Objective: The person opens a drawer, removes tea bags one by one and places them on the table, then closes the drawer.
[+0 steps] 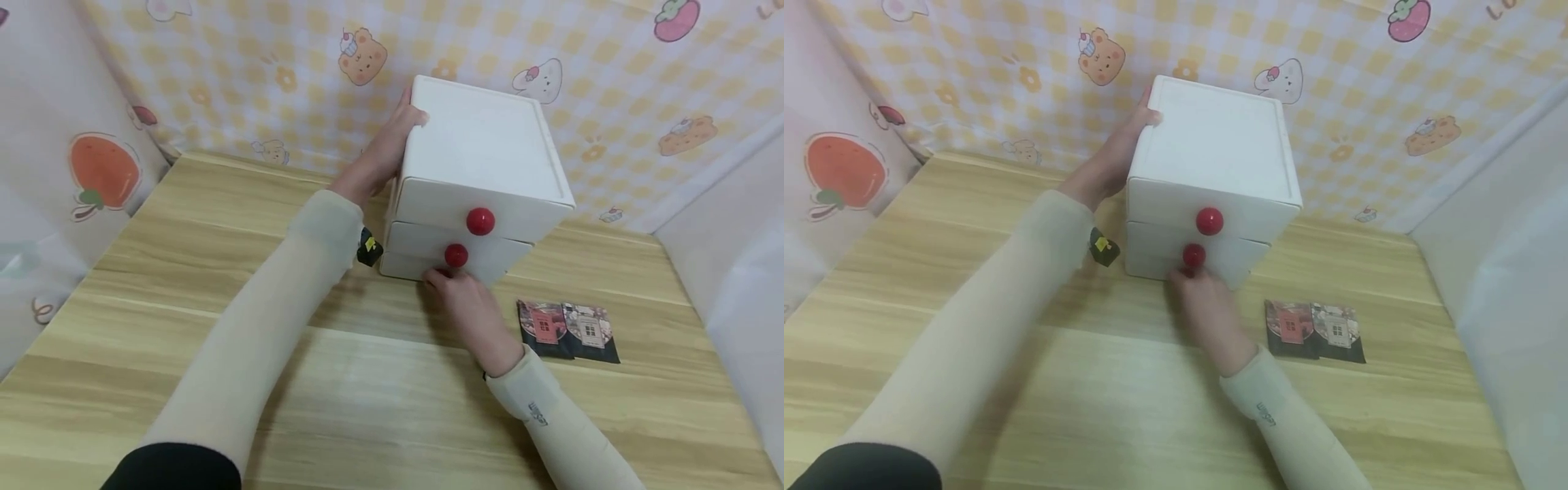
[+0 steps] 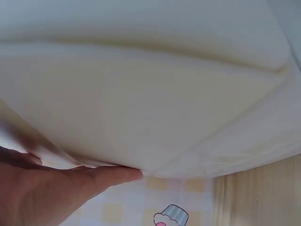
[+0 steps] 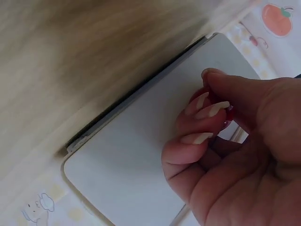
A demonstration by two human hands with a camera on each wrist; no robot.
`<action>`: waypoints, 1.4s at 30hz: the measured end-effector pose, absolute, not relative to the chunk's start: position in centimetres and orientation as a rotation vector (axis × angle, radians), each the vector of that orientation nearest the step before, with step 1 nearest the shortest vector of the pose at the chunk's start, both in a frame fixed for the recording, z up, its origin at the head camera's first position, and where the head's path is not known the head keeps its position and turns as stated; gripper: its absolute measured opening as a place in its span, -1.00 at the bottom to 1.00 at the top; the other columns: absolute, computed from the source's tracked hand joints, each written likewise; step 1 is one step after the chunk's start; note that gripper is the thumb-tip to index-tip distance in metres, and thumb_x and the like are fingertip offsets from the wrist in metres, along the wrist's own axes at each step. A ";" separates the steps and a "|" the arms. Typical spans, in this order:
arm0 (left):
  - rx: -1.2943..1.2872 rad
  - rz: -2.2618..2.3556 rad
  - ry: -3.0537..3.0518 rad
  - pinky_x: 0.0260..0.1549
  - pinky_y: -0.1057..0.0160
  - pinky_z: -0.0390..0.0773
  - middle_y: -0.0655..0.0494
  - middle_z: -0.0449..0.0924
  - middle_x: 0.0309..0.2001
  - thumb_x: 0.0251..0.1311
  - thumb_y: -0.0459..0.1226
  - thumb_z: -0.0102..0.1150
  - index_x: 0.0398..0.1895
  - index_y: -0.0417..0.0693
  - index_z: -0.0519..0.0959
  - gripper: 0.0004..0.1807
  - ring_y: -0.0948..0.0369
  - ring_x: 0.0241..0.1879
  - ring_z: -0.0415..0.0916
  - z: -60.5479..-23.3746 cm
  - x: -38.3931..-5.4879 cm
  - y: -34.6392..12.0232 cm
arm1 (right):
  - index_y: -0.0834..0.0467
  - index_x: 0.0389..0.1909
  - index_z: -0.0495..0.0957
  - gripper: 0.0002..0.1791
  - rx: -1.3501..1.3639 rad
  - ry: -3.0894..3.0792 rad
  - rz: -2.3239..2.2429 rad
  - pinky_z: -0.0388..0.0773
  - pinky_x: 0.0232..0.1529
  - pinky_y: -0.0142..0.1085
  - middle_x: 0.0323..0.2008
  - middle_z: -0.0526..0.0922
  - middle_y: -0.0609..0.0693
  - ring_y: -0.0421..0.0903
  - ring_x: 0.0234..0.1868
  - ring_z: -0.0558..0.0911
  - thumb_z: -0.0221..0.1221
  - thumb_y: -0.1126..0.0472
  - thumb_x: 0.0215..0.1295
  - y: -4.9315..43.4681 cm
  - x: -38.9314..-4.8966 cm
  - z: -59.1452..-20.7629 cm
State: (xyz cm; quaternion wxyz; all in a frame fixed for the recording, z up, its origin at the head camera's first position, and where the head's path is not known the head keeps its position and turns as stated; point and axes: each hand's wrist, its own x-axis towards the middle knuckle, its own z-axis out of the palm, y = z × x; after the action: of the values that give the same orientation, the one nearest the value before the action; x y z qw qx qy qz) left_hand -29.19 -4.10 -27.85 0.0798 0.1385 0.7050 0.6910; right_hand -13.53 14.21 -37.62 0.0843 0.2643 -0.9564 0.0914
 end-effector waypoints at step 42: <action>0.412 2.062 2.129 0.55 0.10 -0.22 0.38 -0.45 0.65 0.38 -0.02 -0.40 0.63 0.38 -0.42 -0.19 0.37 0.59 -0.33 -27.8 -29.0 -3.8 | 0.11 -0.08 0.72 -0.79 0.810 -2.836 0.230 0.65 -0.35 -0.14 -0.27 0.72 0.14 0.01 -0.35 0.66 0.33 0.31 0.27 14.3 -11.8 -37.0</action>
State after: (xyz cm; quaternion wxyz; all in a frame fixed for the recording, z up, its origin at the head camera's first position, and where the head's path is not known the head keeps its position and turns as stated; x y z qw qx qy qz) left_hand -28.97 -3.77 -27.80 0.0745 0.1374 0.7095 0.6872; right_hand -11.83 14.32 -37.05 0.0915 0.2727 -0.9546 0.0775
